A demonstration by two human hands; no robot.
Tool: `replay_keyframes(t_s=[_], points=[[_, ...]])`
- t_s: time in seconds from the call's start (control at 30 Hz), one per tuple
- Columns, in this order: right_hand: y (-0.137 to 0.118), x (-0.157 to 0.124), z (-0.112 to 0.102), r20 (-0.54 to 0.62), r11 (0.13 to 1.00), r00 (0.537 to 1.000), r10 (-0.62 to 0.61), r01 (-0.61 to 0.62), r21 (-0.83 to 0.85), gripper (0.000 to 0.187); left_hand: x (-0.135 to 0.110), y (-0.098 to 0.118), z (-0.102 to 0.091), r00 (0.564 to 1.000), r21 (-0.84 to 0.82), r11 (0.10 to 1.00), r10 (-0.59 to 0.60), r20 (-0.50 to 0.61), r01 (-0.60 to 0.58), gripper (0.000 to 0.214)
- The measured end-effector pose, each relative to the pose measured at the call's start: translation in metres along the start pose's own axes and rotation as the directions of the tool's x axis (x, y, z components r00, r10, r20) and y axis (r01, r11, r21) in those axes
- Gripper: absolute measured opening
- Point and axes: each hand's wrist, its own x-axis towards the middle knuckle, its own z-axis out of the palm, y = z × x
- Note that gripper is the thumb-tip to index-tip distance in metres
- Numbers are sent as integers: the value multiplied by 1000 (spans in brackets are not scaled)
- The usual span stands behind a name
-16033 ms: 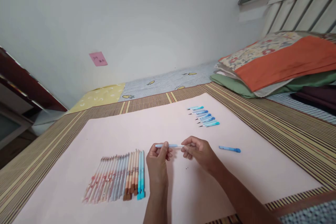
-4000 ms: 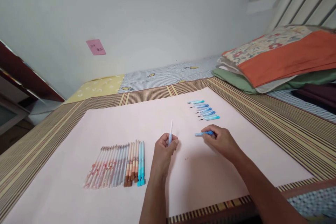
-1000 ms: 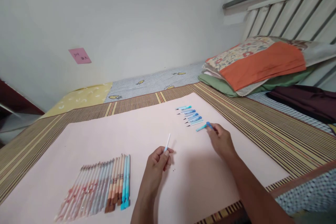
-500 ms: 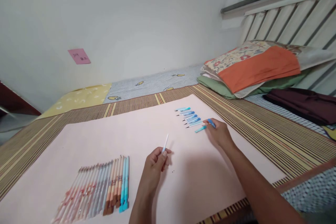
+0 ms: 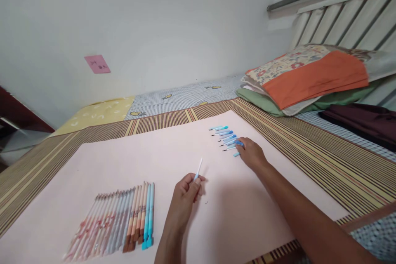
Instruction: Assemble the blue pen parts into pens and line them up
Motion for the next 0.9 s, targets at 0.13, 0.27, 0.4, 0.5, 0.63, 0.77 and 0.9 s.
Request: replay_keyframes(t_s=[0.13, 0.27, 0.4, 0.5, 0.63, 0.77, 0.9], points=[[1, -4, 2, -5, 1000, 1000, -6, 6, -9, 17, 0, -1, 0, 1000, 1, 1000, 6, 10, -6, 39], [4, -11, 0, -35, 1000, 999, 4, -4, 9, 17, 0, -1, -1, 1000, 15, 1000, 7, 9, -7, 38], [14, -15, -2, -120, 994, 990, 75, -65, 85, 24, 0, 0, -1, 1000, 13, 1000, 4, 9, -4, 38], [21, -15, -1, -146, 989, 984, 97, -79, 122, 32, 0, 0, -1, 1000, 16, 1000, -1, 11, 0, 39], [24, -15, 3, -87, 992, 994, 63, -53, 110, 31, 0, 0, -1, 1000, 8, 1000, -3, 6, 3, 41], [26, -18, 5, -141, 991, 990, 17, 2, 134, 25, 0, 0, -2, 1000, 12, 1000, 6, 1, -6, 41], [29, -22, 6, -253, 981, 967, 43, 8, 196, 24, 0, 2, -2, 1000, 10, 1000, 9, -2, -9, 42]])
